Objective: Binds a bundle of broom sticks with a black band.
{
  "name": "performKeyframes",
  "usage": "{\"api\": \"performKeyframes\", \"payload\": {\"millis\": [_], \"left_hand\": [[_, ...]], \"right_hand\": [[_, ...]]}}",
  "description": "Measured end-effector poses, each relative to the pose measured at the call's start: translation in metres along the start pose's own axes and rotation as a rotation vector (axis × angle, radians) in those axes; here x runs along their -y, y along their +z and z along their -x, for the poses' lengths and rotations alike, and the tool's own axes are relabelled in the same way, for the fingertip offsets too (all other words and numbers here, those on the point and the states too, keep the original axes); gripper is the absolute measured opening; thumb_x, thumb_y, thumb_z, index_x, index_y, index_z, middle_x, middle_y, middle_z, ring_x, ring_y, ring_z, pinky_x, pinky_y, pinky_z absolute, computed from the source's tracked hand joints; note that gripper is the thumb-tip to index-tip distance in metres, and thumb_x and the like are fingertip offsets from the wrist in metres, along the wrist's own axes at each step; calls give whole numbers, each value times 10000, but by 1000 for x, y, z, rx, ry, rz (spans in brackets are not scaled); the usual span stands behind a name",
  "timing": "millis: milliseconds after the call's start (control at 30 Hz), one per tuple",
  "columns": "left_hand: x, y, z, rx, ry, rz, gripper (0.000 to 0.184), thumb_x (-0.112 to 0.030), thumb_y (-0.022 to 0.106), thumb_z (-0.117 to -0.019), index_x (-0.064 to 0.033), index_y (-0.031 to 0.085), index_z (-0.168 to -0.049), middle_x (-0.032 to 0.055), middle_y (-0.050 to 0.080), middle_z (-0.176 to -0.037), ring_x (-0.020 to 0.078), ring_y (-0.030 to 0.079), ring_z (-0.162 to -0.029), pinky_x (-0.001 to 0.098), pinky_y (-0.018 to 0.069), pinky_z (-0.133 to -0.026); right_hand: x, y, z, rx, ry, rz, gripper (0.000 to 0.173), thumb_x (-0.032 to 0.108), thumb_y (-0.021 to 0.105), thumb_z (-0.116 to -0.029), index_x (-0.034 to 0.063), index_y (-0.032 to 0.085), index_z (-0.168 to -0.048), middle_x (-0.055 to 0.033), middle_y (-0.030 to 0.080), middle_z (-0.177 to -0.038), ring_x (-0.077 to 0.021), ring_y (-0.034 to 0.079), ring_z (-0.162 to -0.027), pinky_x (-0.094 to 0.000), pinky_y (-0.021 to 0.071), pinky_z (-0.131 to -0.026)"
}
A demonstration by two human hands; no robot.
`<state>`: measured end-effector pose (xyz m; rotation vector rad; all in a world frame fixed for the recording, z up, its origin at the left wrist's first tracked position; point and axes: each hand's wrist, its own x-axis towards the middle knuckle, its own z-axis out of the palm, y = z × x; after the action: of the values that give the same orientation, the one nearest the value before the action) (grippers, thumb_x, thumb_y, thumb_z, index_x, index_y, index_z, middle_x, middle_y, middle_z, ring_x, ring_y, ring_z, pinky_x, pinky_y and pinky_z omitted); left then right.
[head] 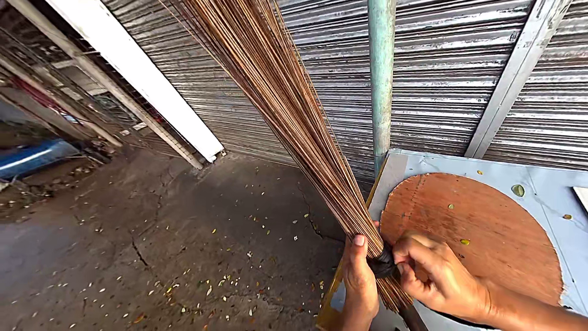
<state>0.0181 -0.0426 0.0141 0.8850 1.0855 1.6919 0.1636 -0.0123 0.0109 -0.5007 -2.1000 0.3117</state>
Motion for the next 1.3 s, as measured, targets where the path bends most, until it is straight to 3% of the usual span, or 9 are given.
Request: {"api": "performKeyframes", "payload": {"millis": [100,200,300,433,600,800,867,1033,1300], "left_hand": [[3,-1,-4,-23,-40,-6,585,-565,421,-995,-47,578,-1217,19,705,-917,89,687,-858,265,575,-791],[3,-4,-5,-11,-56,15,534,-519,396,-1009,-47,575,-1185,20,696,-846,91,692,-776,261,590,-727],[0,-6,-3,22,-27,47,533,-546,458,-993,-49,579,-1144,1,704,-813,78,698,-763,248,591,-733],[-2,-6,0,22,-20,41,562,-594,507,-960,-65,575,-1139,-24,691,-809,63,693,-764,244,592,-735],[-2,-8,2,20,-22,45,638,-650,545,-929,-61,563,-1173,-2,699,-848,71,696,-796,237,589,-743],[-2,-6,2,8,-66,4,636,-645,508,-937,-79,551,-1225,7,696,-876,95,698,-811,266,593,-754],[-2,-5,1,0,-67,-3,618,-625,497,-950,-76,566,-1224,7,696,-879,97,695,-826,276,591,-773],[-4,-2,4,-7,-90,-31,656,-625,522,-940,-85,518,-1312,-16,674,-1040,54,663,-965,245,558,-862],[1,0,2,15,-79,13,651,-620,496,-965,-38,541,-1253,18,708,-874,90,700,-828,259,584,-791]], "right_hand": [[-2,13,13,-64,22,63,171,216,484,-1041,85,592,-1019,-74,645,-922,-147,650,-883,-254,546,-772],[-3,10,13,-6,88,-49,252,310,589,-1053,59,615,-1040,-81,676,-977,-123,673,-947,-242,561,-838],[-5,-5,0,75,133,-212,243,255,639,-1024,25,674,-958,-59,686,-926,-64,658,-912,-186,543,-826],[-1,-14,-5,148,151,-190,235,248,597,-1043,42,678,-966,-40,678,-897,-50,640,-854,-178,527,-766],[11,-3,6,-46,191,-157,203,218,647,-1021,34,728,-999,-35,734,-949,-38,688,-922,-172,566,-840],[19,15,20,-181,38,268,166,182,556,-1070,71,678,-1062,-45,740,-971,-115,731,-989,-311,565,-1011],[18,18,19,-194,-14,353,121,129,551,-1060,70,657,-1066,-60,729,-994,-135,722,-1005,-314,542,-1038],[4,27,16,-248,-103,446,100,93,486,-1049,72,579,-1017,-72,661,-910,-173,664,-883,-283,526,-927],[6,21,26,-248,10,282,122,172,553,-1067,78,630,-1070,-56,721,-1007,-114,708,-1023,-263,560,-980]]}}
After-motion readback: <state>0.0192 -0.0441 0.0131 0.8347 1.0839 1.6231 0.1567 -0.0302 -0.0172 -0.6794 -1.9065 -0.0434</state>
